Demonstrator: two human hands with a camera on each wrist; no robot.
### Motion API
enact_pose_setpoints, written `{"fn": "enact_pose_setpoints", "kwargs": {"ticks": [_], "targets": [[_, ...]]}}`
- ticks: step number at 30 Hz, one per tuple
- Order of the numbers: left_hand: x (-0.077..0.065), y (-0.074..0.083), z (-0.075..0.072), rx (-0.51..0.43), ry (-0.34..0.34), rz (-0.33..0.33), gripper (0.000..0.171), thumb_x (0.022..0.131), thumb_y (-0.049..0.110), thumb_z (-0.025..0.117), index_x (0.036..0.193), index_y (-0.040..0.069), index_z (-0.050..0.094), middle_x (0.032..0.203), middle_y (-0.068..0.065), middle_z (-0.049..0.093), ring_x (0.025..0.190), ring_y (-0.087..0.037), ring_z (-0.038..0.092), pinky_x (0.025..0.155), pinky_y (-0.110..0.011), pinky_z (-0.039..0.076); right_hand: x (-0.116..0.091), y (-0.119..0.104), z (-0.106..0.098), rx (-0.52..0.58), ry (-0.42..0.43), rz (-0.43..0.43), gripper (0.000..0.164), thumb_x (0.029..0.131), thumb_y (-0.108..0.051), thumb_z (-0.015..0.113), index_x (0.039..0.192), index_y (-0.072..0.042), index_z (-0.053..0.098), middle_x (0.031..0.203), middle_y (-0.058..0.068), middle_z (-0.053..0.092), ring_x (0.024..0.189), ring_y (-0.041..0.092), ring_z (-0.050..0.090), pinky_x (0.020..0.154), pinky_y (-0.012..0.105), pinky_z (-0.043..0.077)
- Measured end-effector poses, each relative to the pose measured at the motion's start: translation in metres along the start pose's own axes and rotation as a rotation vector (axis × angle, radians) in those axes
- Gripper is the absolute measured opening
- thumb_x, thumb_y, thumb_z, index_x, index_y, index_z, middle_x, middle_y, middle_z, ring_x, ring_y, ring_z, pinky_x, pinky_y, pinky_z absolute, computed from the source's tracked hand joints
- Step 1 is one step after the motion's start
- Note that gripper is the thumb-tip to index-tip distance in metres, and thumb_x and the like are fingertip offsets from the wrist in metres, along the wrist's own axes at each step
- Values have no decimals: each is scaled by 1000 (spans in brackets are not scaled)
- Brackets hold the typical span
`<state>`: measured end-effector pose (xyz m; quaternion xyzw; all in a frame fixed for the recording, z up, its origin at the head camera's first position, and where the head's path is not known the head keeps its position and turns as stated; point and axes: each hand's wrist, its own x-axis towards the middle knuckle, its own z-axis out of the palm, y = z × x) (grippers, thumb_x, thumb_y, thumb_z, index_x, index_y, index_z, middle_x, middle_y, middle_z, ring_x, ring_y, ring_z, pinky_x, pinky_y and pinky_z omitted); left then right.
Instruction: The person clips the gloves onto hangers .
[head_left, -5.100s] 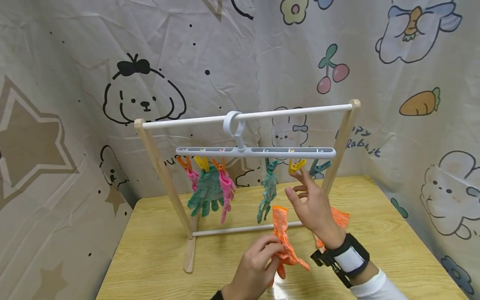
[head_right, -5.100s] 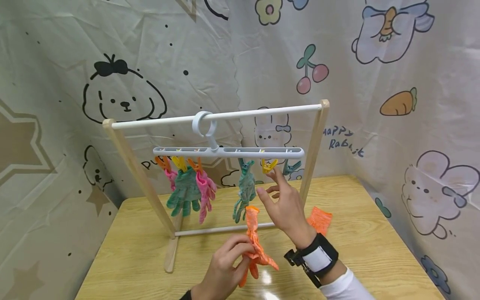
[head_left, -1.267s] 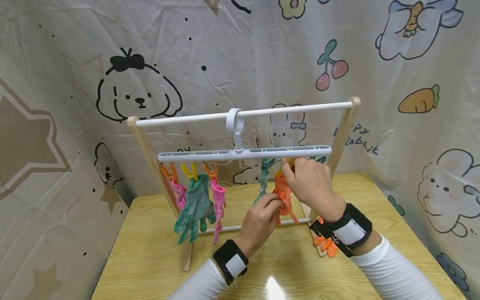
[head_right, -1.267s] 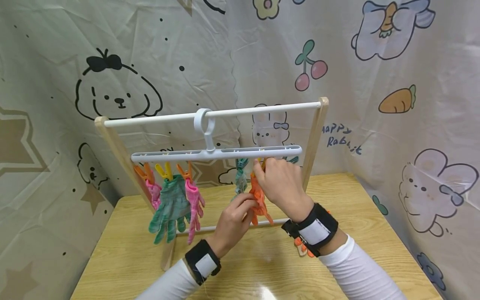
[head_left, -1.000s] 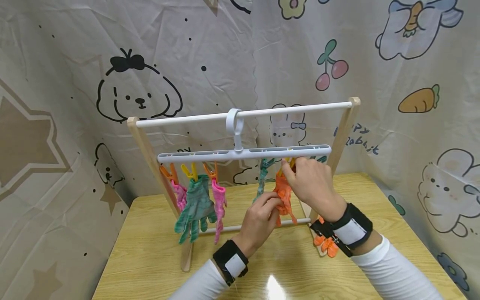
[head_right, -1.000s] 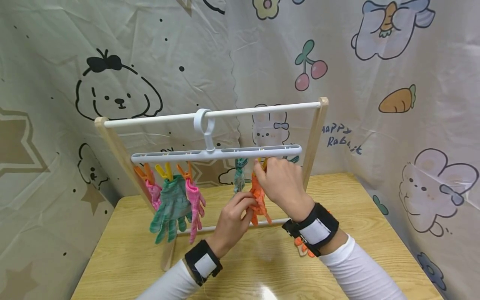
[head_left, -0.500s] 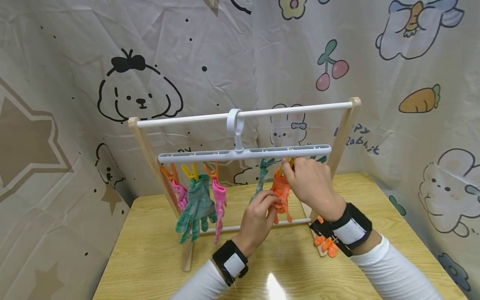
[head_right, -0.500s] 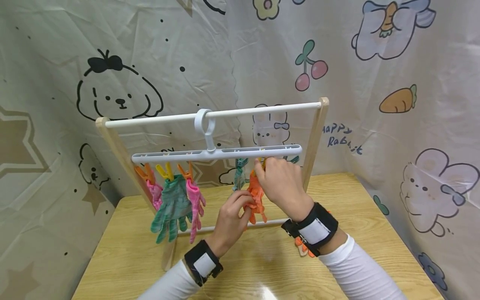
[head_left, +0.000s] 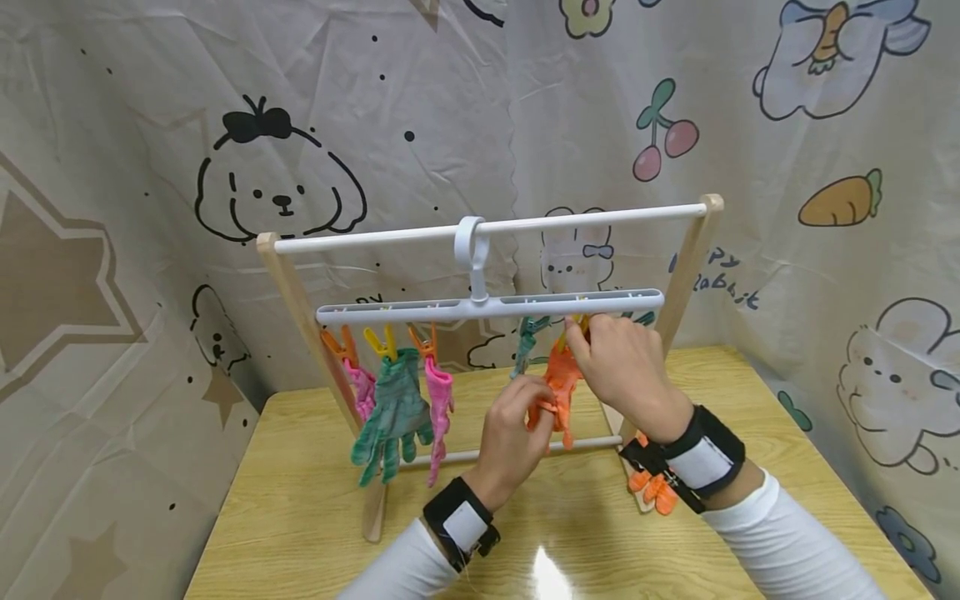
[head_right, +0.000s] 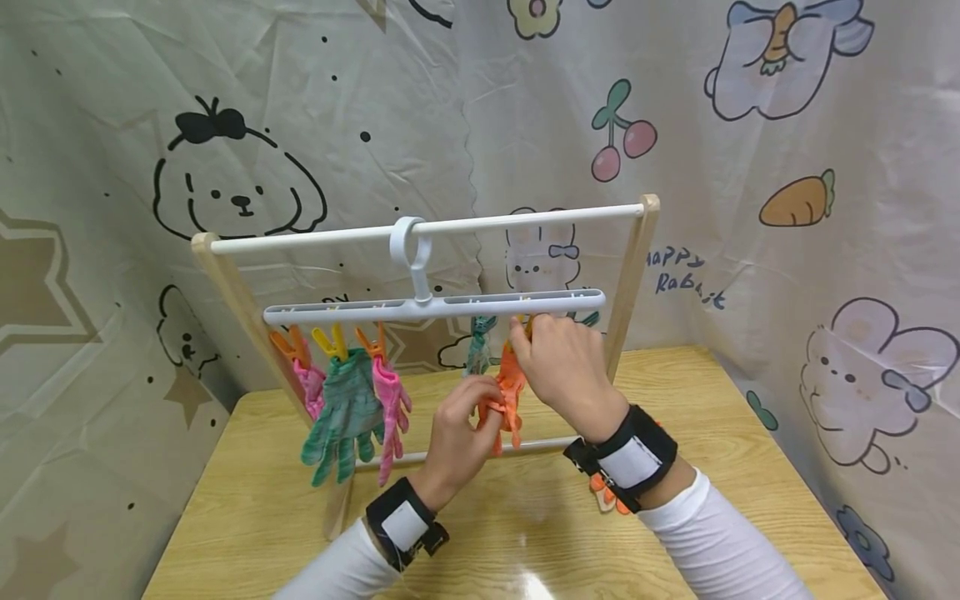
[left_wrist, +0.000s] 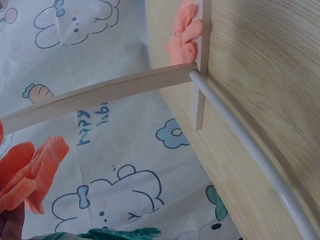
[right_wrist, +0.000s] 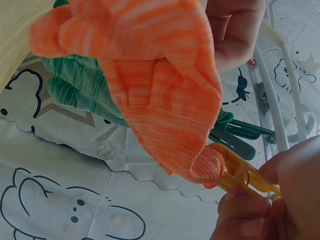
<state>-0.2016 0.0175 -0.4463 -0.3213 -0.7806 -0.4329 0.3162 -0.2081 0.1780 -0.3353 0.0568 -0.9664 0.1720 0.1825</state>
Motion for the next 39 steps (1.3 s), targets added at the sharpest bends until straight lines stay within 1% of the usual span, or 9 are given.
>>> {"fn": "enact_pose_setpoints", "kwargs": {"ticks": [5, 8, 13, 18, 23, 28, 32, 35, 39], "targets": [[3, 1, -2, -27, 42, -20, 16, 81, -8, 67, 88, 7, 65, 97, -7, 69, 87, -18, 67, 75, -25, 56, 0, 0, 0, -4, 1, -1, 54, 106, -40, 40, 58, -15, 41, 51, -2, 34, 42, 16, 36, 39, 26, 23], [6, 3, -3, -39, 59, -17, 16, 82, -8, 68, 90, 6, 65, 98, -8, 69, 85, -17, 65, 73, -23, 55, 0, 1, -1, -8, -1, 1, 54, 106, -40, 40, 58, -15, 41, 51, -2, 35, 42, 16, 36, 39, 26, 23], [8, 5, -3, -62, 67, -14, 16, 83, -8, 68, 92, 5, 65, 100, -8, 69, 85, -17, 66, 72, -21, 55, 0, 2, -2, -4, -16, 13, 53, 106, -41, 41, 60, -14, 43, 52, -1, 37, 43, 16, 38, 40, 26, 24], [7, 6, -2, -71, 55, -7, 16, 83, -8, 68, 92, 4, 66, 100, -10, 69, 88, -20, 69, 76, -23, 58, 0, 5, -3, 9, -16, 42, 53, 103, -44, 45, 59, -14, 42, 54, 0, 39, 45, 17, 39, 42, 27, 25], [6, 7, -2, -67, 44, 6, 17, 82, -9, 68, 92, 4, 66, 101, -10, 69, 88, -19, 69, 76, -22, 58, 0, 8, -2, 26, 2, 35, 55, 102, -45, 48, 58, -14, 41, 53, -1, 37, 44, 16, 38, 40, 26, 24], [4, 8, -2, -71, 23, 34, 19, 79, -10, 67, 91, 4, 67, 101, -10, 69, 87, -19, 68, 76, -20, 56, 0, 8, -1, 45, 25, 36, 55, 101, -47, 50, 57, -14, 42, 51, -1, 37, 44, 16, 37, 40, 26, 23], [2, 8, -3, -61, 4, 54, 19, 79, -10, 68, 92, 5, 67, 102, -9, 68, 84, -18, 66, 72, -18, 54, 0, 9, 1, 74, 56, 29, 55, 100, -47, 53, 57, -14, 42, 49, -2, 37, 42, 15, 36, 39, 26, 22], [1, 8, -3, -50, -4, 65, 19, 80, -9, 70, 92, 5, 67, 102, -9, 68, 83, -16, 64, 68, -17, 52, 0, 10, 2, 92, 77, 23, 52, 99, -46, 55, 60, -14, 45, 49, -2, 39, 42, 15, 37, 39, 26, 23], [-1, 7, -2, -27, -14, 87, 19, 79, -8, 72, 92, 7, 68, 102, -7, 68, 83, -14, 64, 68, -15, 51, 0, 11, 4, 106, 97, 18, 47, 99, -46, 57, 66, -13, 49, 52, 0, 44, 43, 16, 40, 40, 27, 24]]}}
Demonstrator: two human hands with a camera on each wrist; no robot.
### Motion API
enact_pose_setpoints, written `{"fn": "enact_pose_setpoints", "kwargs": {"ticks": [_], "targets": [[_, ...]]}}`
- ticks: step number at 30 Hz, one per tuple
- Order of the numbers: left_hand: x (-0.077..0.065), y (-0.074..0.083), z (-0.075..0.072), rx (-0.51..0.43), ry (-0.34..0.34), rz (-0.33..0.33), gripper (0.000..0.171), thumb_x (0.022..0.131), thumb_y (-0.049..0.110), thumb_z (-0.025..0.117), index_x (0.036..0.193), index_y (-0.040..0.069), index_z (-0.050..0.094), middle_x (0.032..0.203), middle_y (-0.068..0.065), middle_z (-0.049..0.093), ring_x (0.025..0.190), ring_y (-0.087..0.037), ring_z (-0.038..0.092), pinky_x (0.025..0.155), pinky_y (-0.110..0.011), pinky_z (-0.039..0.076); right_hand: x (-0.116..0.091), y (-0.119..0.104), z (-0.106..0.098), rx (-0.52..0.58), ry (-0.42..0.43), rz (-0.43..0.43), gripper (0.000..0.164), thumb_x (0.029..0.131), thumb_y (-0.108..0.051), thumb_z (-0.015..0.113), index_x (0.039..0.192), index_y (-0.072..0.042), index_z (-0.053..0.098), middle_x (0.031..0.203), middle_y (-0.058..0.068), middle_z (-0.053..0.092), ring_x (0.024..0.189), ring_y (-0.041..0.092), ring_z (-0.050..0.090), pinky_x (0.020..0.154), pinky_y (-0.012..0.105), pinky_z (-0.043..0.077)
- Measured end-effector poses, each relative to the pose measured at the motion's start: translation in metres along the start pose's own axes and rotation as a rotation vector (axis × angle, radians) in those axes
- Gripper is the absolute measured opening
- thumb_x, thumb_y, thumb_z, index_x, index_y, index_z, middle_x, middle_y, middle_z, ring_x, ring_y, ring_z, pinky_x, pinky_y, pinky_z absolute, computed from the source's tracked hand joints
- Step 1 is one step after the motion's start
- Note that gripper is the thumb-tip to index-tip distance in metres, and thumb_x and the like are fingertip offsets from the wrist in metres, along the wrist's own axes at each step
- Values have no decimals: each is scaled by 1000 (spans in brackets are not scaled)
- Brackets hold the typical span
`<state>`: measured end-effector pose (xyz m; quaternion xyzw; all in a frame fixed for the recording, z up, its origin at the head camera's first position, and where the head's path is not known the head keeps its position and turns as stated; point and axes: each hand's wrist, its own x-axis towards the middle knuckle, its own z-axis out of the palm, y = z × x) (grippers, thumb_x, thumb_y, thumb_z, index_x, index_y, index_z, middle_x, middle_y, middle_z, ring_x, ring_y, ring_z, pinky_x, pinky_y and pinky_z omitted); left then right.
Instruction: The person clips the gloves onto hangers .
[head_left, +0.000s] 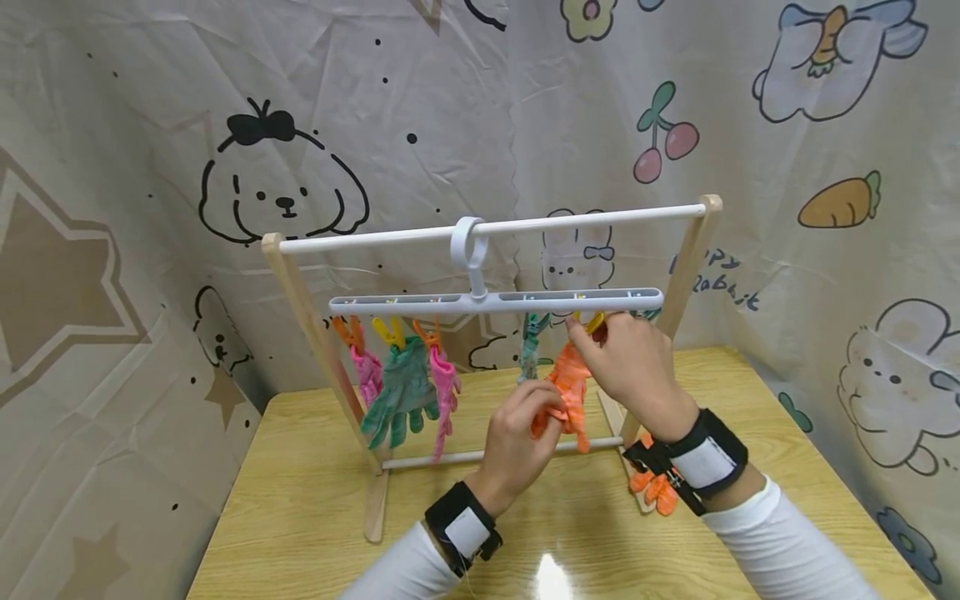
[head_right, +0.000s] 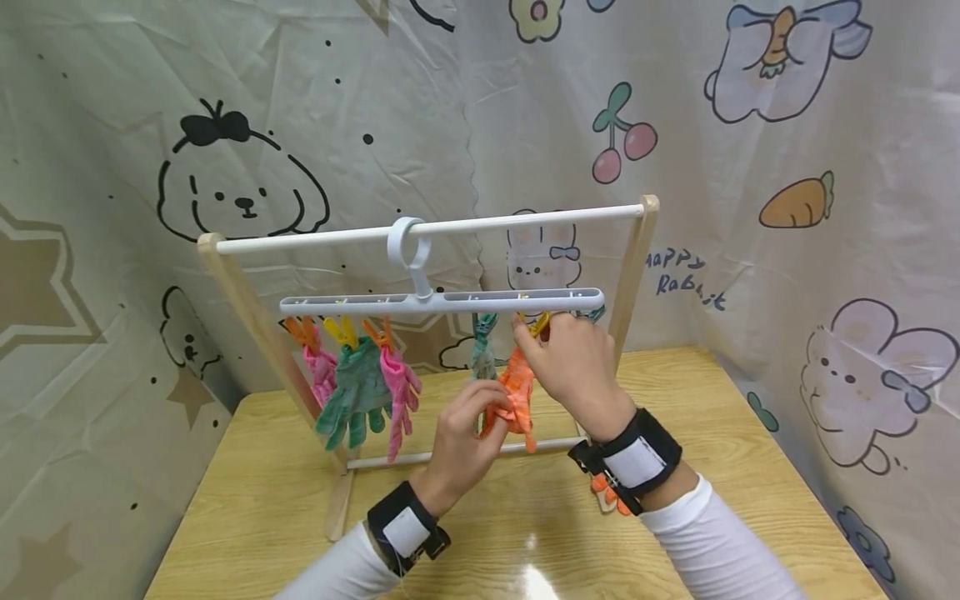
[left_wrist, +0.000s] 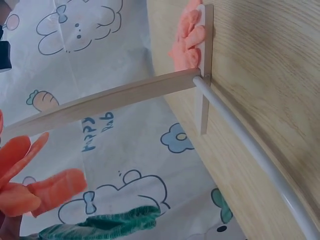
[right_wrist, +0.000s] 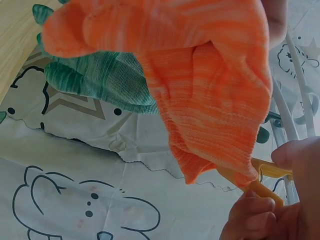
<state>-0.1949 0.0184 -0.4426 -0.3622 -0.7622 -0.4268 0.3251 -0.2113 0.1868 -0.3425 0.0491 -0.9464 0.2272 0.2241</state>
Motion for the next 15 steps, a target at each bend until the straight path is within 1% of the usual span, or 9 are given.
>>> {"fn": "enact_pose_setpoints", "kwargs": {"ticks": [4, 8, 11, 15], "targets": [[-2, 0, 0, 32, -19, 15, 19, 78, -5, 73, 90, 9, 68, 102, -4, 68, 82, -12, 64, 67, -11, 49, -1, 2, 2, 16, 2, 7, 45, 99, -48, 57, 73, -11, 55, 58, 5, 53, 46, 18, 44, 40, 27, 28], [-5, 0, -1, 71, -50, 3, 17, 79, -1, 74, 90, 10, 70, 104, -4, 68, 85, -13, 65, 69, -13, 51, -3, 3, 4, 31, -7, 23, 45, 99, -50, 57, 84, -9, 60, 68, 9, 63, 51, 19, 51, 42, 28, 34], [-7, 0, -1, 107, -74, -10, 14, 80, 3, 75, 91, 11, 71, 106, -3, 69, 89, -13, 67, 71, -16, 53, -4, 3, 5, 28, -28, 40, 48, 100, -53, 55, 87, -7, 62, 71, 10, 65, 54, 20, 53, 43, 28, 35], [-10, 0, -1, 145, -88, -16, 15, 80, 6, 78, 92, 13, 72, 110, -1, 70, 94, -14, 68, 73, -18, 54, -8, 5, 9, 26, -59, 49, 49, 100, -54, 53, 92, -6, 63, 72, 10, 64, 55, 20, 52, 44, 28, 36]]}}
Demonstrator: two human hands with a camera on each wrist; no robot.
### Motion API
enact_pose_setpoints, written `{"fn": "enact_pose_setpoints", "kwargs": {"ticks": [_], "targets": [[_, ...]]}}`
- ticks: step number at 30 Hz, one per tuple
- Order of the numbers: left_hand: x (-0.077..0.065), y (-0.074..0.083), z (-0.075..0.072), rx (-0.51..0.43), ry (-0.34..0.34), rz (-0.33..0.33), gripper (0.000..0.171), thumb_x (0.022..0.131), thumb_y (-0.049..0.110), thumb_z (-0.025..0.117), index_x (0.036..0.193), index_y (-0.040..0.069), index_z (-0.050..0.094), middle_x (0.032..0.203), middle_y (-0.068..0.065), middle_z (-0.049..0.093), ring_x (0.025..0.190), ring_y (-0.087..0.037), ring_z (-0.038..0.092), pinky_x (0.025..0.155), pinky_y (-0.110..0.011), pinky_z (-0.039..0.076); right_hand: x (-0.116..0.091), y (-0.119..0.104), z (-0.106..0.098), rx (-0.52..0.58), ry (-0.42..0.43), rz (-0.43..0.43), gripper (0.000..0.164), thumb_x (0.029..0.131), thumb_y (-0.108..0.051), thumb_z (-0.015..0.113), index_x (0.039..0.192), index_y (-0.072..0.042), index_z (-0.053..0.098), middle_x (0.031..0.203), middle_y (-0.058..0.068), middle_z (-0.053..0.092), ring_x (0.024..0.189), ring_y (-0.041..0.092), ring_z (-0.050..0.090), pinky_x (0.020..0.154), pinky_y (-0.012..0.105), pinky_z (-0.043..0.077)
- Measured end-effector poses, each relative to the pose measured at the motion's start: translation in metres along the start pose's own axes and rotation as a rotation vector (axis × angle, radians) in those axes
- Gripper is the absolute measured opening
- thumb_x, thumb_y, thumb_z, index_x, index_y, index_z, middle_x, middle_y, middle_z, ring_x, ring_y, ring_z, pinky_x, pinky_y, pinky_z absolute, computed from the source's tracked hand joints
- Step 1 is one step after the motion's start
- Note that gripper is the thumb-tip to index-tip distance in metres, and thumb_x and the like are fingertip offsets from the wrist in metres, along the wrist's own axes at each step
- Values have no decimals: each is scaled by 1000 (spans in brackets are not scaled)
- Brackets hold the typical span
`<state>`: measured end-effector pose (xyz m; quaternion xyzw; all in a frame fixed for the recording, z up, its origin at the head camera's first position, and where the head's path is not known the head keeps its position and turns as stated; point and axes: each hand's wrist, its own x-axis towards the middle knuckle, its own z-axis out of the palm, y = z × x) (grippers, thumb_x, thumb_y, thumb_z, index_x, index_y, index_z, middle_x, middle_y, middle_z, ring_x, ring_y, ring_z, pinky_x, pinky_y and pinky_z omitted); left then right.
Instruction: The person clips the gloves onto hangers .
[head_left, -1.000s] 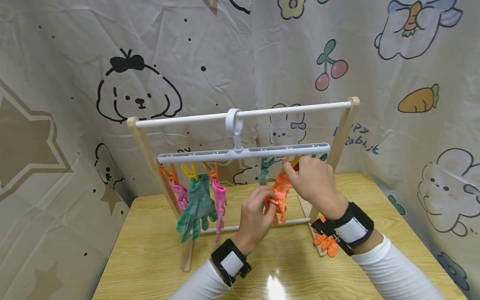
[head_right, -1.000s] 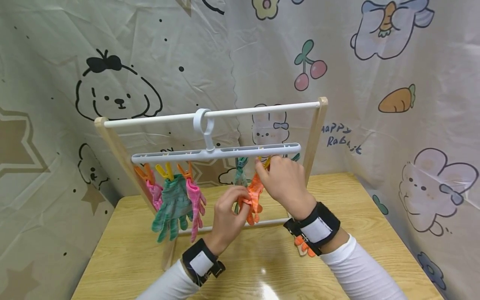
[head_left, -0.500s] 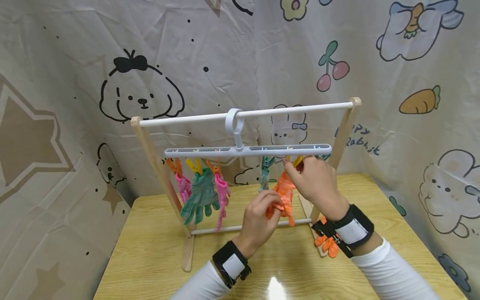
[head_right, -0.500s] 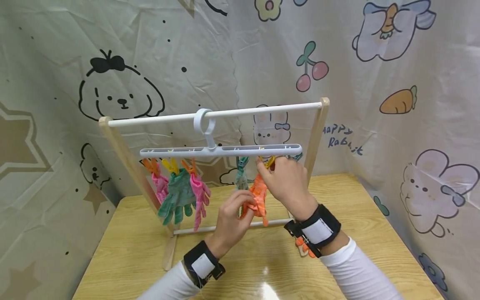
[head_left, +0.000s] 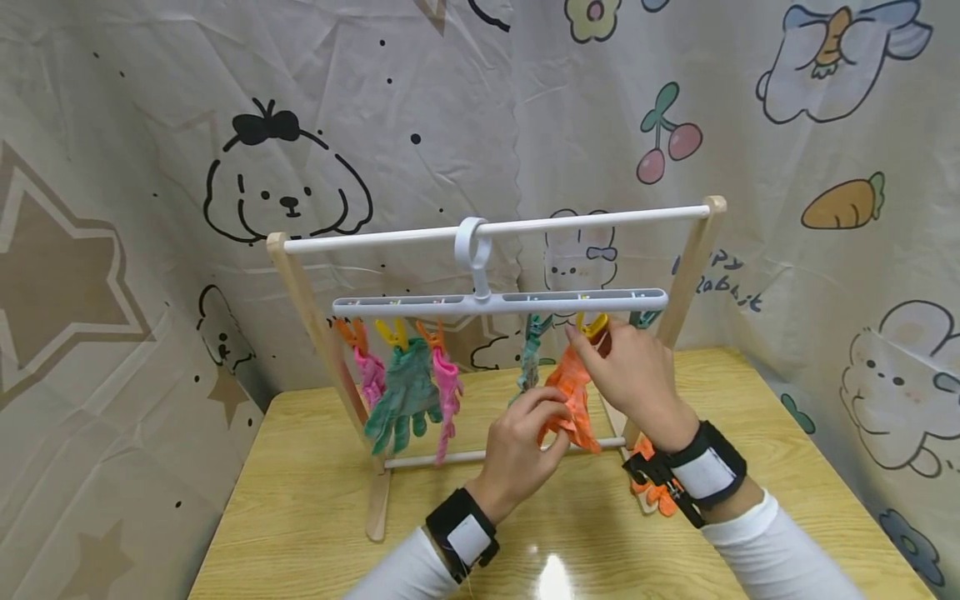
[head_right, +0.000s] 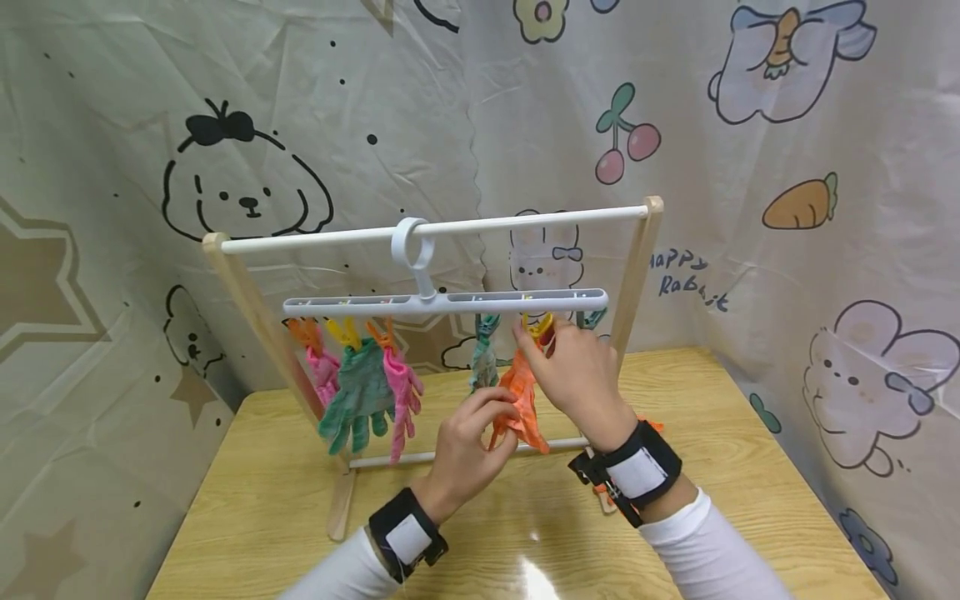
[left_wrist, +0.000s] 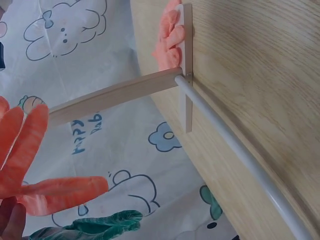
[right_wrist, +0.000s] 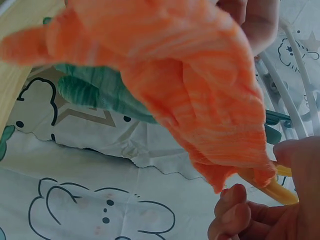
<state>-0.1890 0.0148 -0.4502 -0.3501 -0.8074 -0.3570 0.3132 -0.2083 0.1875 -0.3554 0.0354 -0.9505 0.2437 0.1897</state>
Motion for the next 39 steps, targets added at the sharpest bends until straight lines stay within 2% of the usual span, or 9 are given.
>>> {"fn": "enact_pose_setpoints", "kwargs": {"ticks": [5, 12, 16, 24, 31, 39], "targets": [[-3, 0, 2, 28, -5, -5, 16, 79, 8, 80, 93, 14, 73, 113, -1, 71, 103, -16, 68, 78, -23, 57, -8, 4, 5, 1, -15, -9, 48, 101, -51, 54, 99, -4, 65, 73, 9, 65, 57, 19, 53, 45, 27, 37], [-7, -1, 5, 43, -6, -9, 17, 79, 9, 82, 92, 15, 73, 112, 0, 71, 105, -17, 67, 84, -28, 57, -17, 7, 9, -31, -26, 13, 52, 100, -54, 52, 87, -6, 64, 69, 6, 60, 56, 18, 50, 45, 27, 35], [-8, -1, 6, 43, -16, -16, 17, 79, 10, 81, 93, 15, 73, 113, 0, 70, 107, -17, 67, 89, -30, 56, -20, 8, 11, -22, -32, 18, 53, 99, -57, 52, 93, -5, 65, 71, 6, 62, 56, 18, 51, 46, 28, 36], [-10, -2, 10, 53, -11, 3, 18, 80, 13, 81, 97, 15, 73, 117, -1, 70, 106, -17, 68, 86, -29, 57, -25, 10, 14, 6, -71, 49, 55, 98, -62, 51, 95, -8, 64, 74, 5, 64, 56, 16, 52, 46, 29, 37], [-16, -1, 10, 29, -56, -32, 19, 84, 14, 79, 102, 15, 73, 121, 0, 68, 106, -14, 67, 79, -21, 56, -34, 13, 19, 16, -99, 66, 53, 97, -61, 53, 92, -9, 63, 72, 3, 63, 53, 16, 50, 45, 29, 37], [-24, -1, 14, 4, -72, -47, 18, 83, 12, 79, 98, 16, 71, 119, 1, 68, 110, -15, 67, 87, -29, 57, -43, 17, 26, 22, -113, 85, 51, 96, -60, 56, 90, -11, 67, 74, 2, 67, 57, 14, 53, 47, 29, 39]]}}
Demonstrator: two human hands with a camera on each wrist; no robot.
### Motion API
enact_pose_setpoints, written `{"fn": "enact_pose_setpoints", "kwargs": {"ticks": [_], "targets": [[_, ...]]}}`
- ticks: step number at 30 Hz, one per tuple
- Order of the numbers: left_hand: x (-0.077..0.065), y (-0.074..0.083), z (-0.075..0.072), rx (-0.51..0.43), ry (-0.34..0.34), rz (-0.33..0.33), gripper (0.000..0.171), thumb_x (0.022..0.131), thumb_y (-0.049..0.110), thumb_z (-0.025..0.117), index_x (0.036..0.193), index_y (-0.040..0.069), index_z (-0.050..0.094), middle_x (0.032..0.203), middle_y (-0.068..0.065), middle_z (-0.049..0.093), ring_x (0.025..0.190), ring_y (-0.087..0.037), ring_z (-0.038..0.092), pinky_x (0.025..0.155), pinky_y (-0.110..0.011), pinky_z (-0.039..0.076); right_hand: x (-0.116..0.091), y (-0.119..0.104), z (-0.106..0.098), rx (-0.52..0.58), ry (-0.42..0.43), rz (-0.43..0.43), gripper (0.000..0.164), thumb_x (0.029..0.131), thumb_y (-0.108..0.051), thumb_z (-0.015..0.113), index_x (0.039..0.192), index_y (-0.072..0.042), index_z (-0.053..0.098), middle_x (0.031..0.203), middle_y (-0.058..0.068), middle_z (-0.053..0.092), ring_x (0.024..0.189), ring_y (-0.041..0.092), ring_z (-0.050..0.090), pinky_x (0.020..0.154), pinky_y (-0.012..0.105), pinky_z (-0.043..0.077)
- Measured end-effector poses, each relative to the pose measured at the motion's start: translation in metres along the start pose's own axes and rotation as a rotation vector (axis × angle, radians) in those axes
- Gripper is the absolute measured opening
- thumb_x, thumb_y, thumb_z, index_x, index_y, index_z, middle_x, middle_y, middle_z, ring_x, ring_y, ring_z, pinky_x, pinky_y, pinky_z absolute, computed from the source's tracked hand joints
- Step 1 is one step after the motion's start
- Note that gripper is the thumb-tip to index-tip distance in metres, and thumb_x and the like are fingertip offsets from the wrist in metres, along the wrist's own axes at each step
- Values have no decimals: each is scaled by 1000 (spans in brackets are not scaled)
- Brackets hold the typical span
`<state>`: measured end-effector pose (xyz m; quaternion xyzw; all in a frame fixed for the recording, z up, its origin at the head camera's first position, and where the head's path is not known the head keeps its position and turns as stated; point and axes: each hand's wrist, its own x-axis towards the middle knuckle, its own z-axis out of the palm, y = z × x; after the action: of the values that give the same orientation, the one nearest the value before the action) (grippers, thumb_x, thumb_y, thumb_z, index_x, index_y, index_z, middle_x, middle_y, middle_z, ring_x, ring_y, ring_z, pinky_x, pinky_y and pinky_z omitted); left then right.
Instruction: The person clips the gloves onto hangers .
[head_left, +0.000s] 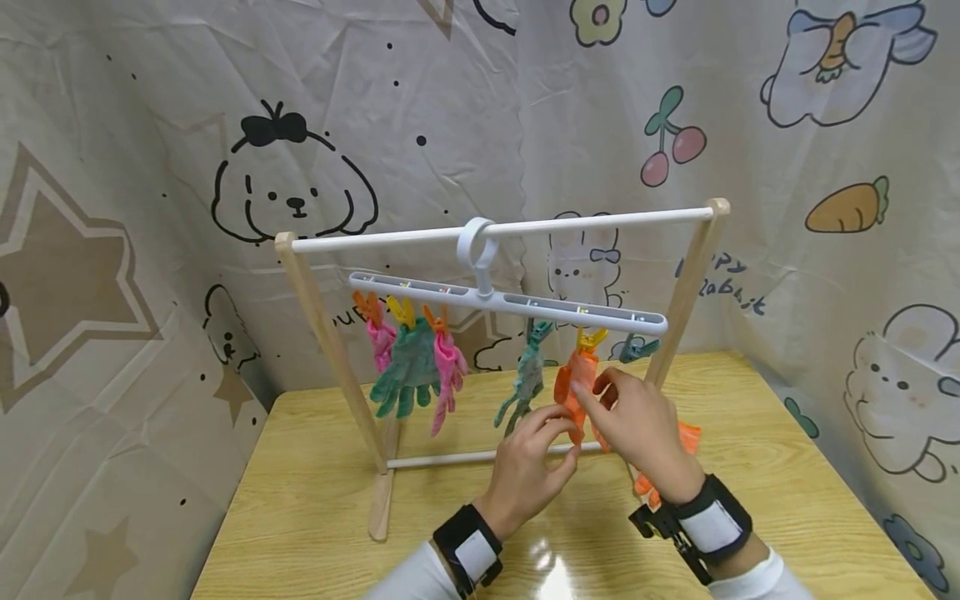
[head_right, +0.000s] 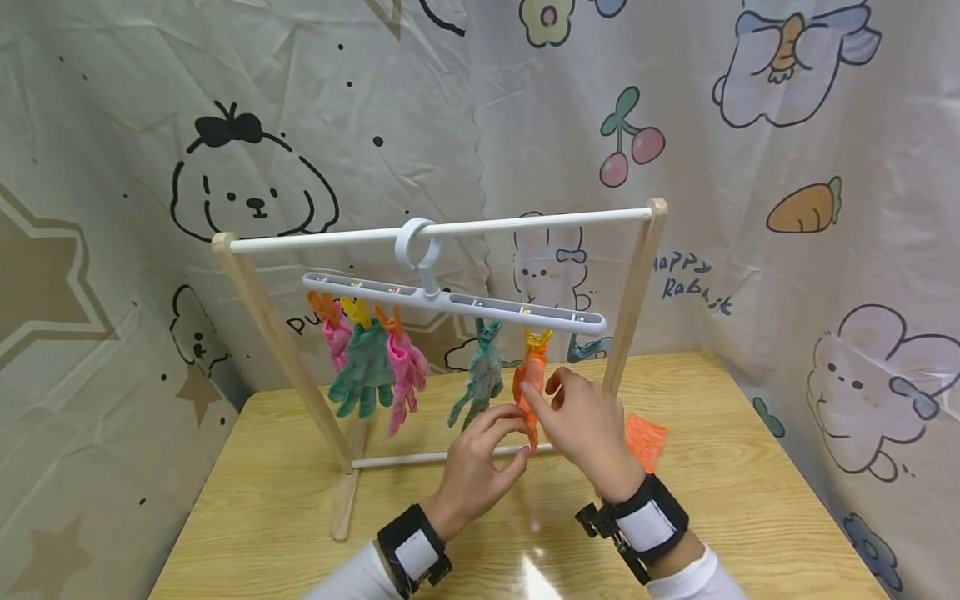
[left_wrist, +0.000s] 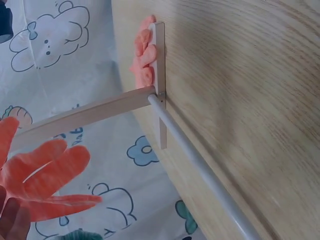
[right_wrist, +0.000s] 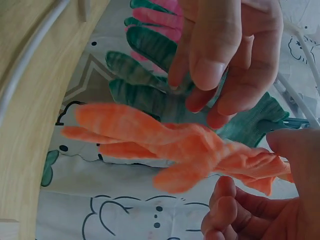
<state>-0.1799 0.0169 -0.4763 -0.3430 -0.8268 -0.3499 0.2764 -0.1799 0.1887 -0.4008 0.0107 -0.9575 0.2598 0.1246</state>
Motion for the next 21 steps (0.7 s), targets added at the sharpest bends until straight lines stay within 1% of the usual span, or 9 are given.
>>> {"fn": "enact_pose_setpoints", "kwargs": {"ticks": [7, 14, 18, 21], "targets": [[-6, -1, 1, -3, -5, -13, 19, 84, 12, 79, 101, 16, 72, 118, 0, 69, 109, -16, 68, 83, -28, 58, -6, 6, 8, -1, -24, 22, 53, 96, -61, 56, 91, -9, 67, 75, 3, 67, 57, 14, 53, 48, 29, 38], [-13, -5, 2, -3, -36, -35, 21, 84, 15, 78, 104, 13, 73, 117, -3, 70, 107, -16, 69, 88, -29, 58, -10, 13, 17, -7, -30, 34, 51, 96, -58, 57, 91, -9, 67, 73, 3, 65, 57, 14, 54, 49, 29, 38], [-18, -7, 1, 4, -36, -43, 19, 84, 15, 78, 102, 15, 72, 115, 0, 70, 105, -15, 69, 85, -28, 58, -13, 18, 23, -7, -39, 37, 48, 96, -56, 59, 86, -10, 65, 69, 2, 62, 54, 14, 51, 47, 29, 37], [-21, -8, 1, 1, -41, -64, 19, 84, 14, 78, 101, 15, 72, 115, 1, 70, 106, -16, 68, 84, -29, 58, -16, 21, 29, 2, -42, 37, 46, 96, -54, 60, 83, -11, 63, 66, 0, 59, 52, 13, 49, 45, 28, 36]]}}
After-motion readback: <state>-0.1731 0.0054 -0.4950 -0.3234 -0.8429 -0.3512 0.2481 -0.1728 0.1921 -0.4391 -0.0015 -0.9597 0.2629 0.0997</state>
